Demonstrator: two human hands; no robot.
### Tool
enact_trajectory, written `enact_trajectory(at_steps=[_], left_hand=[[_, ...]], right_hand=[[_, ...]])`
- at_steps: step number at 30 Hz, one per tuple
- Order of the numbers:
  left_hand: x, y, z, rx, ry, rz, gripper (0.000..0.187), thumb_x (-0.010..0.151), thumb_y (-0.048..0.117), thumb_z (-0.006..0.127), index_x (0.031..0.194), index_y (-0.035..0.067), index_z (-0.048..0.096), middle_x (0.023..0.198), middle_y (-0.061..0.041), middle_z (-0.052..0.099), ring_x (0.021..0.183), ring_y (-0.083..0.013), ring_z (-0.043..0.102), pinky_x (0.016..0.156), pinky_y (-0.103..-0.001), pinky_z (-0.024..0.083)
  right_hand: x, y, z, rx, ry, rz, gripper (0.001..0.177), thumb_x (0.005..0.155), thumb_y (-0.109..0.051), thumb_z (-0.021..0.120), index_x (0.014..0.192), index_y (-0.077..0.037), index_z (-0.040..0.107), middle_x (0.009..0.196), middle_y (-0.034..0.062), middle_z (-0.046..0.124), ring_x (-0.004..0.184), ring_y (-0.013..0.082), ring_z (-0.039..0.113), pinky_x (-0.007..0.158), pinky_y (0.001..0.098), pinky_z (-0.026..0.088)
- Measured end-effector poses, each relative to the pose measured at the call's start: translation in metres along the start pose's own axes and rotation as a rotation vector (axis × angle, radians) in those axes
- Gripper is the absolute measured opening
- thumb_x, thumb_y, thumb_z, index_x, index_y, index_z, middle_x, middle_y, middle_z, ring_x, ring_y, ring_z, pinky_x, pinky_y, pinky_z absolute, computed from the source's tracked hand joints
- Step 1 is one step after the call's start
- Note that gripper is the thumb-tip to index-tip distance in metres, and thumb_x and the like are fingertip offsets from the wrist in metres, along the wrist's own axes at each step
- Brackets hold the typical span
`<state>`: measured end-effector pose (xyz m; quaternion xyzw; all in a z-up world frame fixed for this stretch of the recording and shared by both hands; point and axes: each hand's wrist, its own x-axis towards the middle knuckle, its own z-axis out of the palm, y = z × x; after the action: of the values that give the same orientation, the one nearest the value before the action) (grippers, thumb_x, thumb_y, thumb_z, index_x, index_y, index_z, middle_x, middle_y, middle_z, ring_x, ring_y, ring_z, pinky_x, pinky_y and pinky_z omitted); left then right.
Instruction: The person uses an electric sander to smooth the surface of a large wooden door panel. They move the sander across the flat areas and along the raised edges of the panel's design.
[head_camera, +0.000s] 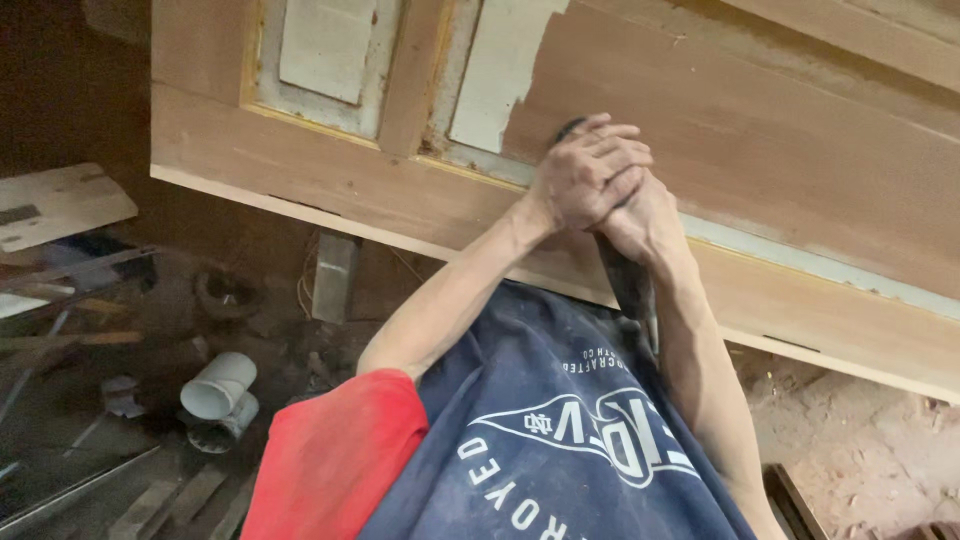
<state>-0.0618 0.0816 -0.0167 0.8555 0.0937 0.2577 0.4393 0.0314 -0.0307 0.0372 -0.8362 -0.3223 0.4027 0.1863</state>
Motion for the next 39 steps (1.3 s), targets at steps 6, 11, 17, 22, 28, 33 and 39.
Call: enact_trajectory(at_steps=[6,11,17,22,28,33,39], left_hand=[[-0.029,-0.045,-0.098,0.050,0.042,-0.030,0.020,0.100,0.023,0.064,0.111,0.011,0.075,0.117,-0.006,0.075,0.124,-0.0253,0.066,0.115,-0.044,0.043],[-0.044,-0.092,-0.122,0.001,0.073,-0.122,0.024,0.106,0.027,0.061,0.117,0.010,0.073,0.122,-0.010,0.072,0.119,-0.0285,0.067,0.106,-0.042,0.054],[-0.048,-0.180,-0.152,0.382,0.173,-0.266,0.032,0.108,0.017,0.053,0.138,0.008,0.060,0.130,-0.013,0.067,0.123,-0.0340,0.061,0.111,-0.048,0.045],[-0.055,-0.193,-0.147,0.403,0.203,-0.280,0.037,0.105,0.013,0.053,0.142,0.010,0.057,0.139,-0.015,0.060,0.131,-0.0386,0.053,0.115,-0.047,0.044],[-0.054,-0.190,-0.147,0.400,0.224,-0.266,0.037,0.106,0.011,0.053,0.143,0.008,0.057,0.146,-0.011,0.059,0.139,-0.0342,0.052,0.121,-0.046,0.039],[-0.057,-0.190,-0.149,0.377,0.212,-0.297,0.038,0.104,0.010,0.053,0.141,0.008,0.059,0.143,-0.012,0.062,0.137,-0.0333,0.054,0.120,-0.045,0.039],[-0.054,-0.192,-0.151,0.356,0.234,-0.319,0.033,0.104,0.010,0.053,0.137,0.009,0.062,0.139,-0.011,0.064,0.134,-0.0310,0.057,0.119,-0.044,0.042]], right_hand=[[0.032,-0.086,0.060,0.100,0.054,0.001,0.070,0.058,-0.031,0.087,0.117,-0.003,0.063,0.109,0.0194,0.072,0.103,0.0365,0.070,0.082,0.0418,0.056],[0.033,-0.111,0.044,0.129,0.031,0.216,0.052,0.061,-0.028,0.086,0.106,-0.006,0.071,0.099,0.0097,0.077,0.093,0.0275,0.073,0.083,0.0372,0.057],[0.036,-0.103,0.059,0.132,0.110,0.218,0.058,0.060,-0.021,0.086,0.112,-0.005,0.065,0.094,0.0075,0.072,0.086,0.0212,0.069,0.079,0.0360,0.056],[0.042,-0.110,0.061,0.217,0.079,0.286,0.054,0.064,-0.023,0.083,0.113,-0.006,0.067,0.099,0.0072,0.074,0.089,0.0217,0.070,0.083,0.0365,0.056],[0.050,-0.119,0.070,0.198,0.142,0.115,0.058,0.064,-0.019,0.087,0.115,-0.003,0.064,0.101,0.0074,0.074,0.093,0.0211,0.070,0.085,0.0348,0.055],[0.054,-0.123,0.078,0.364,0.041,0.251,0.049,0.066,-0.021,0.077,0.113,-0.006,0.070,0.100,0.0048,0.076,0.091,0.0195,0.072,0.079,0.0339,0.058],[0.052,-0.131,0.080,0.305,0.037,0.275,0.051,0.065,-0.022,0.079,0.111,-0.004,0.067,0.102,0.0083,0.076,0.092,0.0224,0.072,0.083,0.0340,0.058]])
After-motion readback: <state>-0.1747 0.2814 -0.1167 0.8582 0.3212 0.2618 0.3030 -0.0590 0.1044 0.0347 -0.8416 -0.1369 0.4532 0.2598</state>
